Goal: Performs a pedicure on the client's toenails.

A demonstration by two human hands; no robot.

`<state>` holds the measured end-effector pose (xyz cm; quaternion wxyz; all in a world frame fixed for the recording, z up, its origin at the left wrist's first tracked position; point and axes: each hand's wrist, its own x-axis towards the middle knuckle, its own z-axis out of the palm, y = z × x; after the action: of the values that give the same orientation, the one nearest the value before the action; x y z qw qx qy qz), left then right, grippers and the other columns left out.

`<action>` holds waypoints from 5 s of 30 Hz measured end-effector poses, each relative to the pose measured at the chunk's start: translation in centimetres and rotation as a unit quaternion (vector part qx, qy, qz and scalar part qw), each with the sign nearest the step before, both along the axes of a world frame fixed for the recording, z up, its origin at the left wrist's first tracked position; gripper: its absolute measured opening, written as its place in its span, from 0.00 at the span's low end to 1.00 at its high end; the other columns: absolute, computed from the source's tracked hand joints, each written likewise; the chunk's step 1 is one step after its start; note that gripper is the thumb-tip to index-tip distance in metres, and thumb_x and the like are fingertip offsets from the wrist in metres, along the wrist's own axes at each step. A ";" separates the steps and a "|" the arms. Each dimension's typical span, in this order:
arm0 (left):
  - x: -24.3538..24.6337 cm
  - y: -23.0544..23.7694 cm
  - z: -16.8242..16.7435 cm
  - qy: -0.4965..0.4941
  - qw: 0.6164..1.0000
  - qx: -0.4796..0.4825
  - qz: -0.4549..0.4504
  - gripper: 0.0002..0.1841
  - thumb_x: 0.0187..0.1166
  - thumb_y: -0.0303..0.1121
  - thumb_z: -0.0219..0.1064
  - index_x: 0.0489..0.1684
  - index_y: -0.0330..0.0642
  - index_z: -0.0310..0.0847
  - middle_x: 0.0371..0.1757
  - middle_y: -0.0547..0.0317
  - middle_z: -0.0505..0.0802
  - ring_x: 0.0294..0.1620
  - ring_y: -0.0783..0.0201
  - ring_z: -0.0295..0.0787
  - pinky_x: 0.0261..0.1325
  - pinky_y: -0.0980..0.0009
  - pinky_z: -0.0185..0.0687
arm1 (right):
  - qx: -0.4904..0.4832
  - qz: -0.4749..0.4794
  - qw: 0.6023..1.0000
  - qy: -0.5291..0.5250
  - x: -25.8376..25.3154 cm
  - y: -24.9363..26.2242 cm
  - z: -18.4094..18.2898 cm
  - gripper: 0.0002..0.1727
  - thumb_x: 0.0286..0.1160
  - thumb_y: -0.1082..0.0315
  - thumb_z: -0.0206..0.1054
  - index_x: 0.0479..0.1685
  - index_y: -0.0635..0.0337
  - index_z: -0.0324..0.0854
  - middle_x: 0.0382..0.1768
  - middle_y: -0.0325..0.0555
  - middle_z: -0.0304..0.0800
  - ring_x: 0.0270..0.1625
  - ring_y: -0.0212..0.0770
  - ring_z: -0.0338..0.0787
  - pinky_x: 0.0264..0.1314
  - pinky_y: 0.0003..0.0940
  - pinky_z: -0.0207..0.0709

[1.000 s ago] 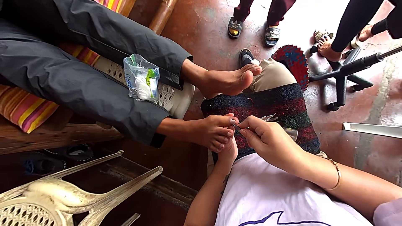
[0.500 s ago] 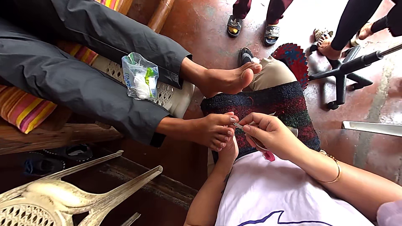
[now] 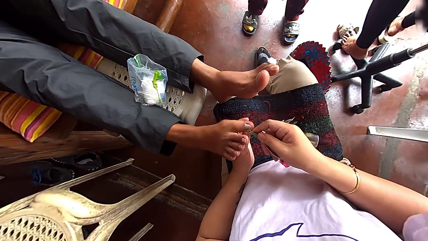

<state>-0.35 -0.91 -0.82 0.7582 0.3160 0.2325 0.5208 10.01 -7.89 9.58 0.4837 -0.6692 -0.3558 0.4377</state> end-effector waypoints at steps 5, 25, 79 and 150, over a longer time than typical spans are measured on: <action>-0.2 0.1 0.1 -0.003 1.000 0.008 -0.016 0.04 0.78 0.29 0.71 0.35 0.51 0.88 0.44 0.64 0.94 0.56 0.70 0.89 0.64 0.74 0.82 | 0.018 -0.004 1.000 -0.001 0.0 0.1 -0.4 0.08 0.87 0.69 0.61 0.49 0.60 0.85 0.20 0.31 0.82 0.19 0.19 0.78 0.21 0.13 0.71; -0.3 -0.2 0.1 0.015 0.999 -0.025 -0.020 0.04 0.77 0.28 0.71 0.34 0.49 0.89 0.37 0.66 0.92 0.46 0.72 0.89 0.58 0.74 0.84 | 0.223 -0.042 0.971 0.070 0.2 0.9 -1.6 0.08 0.90 0.66 0.59 0.57 0.56 0.79 0.25 0.36 0.85 0.21 0.26 0.83 0.25 0.21 0.82; -0.2 -0.4 -0.3 0.044 0.999 -0.001 0.009 0.06 0.75 0.26 0.72 0.29 0.50 0.87 0.37 0.68 0.92 0.47 0.75 0.89 0.56 0.78 0.84 | -0.055 0.048 0.988 -0.136 -0.9 0.7 1.1 0.10 0.92 0.64 0.53 0.51 0.57 0.78 0.21 0.31 0.80 0.18 0.19 0.76 0.21 0.14 0.71; 0.0 0.5 -1.1 -0.014 0.998 0.060 0.008 0.06 0.66 0.32 0.81 0.34 0.50 0.89 0.43 0.65 0.94 0.54 0.69 0.90 0.64 0.70 0.84 | -0.037 0.141 0.922 -0.360 0.8 1.5 2.6 0.11 0.83 0.69 0.58 0.44 0.57 0.88 0.21 0.34 0.81 0.22 0.27 0.80 0.24 0.24 0.74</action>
<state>-0.33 -0.38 -1.96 0.7368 0.3520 0.1926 0.5442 10.77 -6.37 12.20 0.2313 -0.7421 -0.5797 0.2442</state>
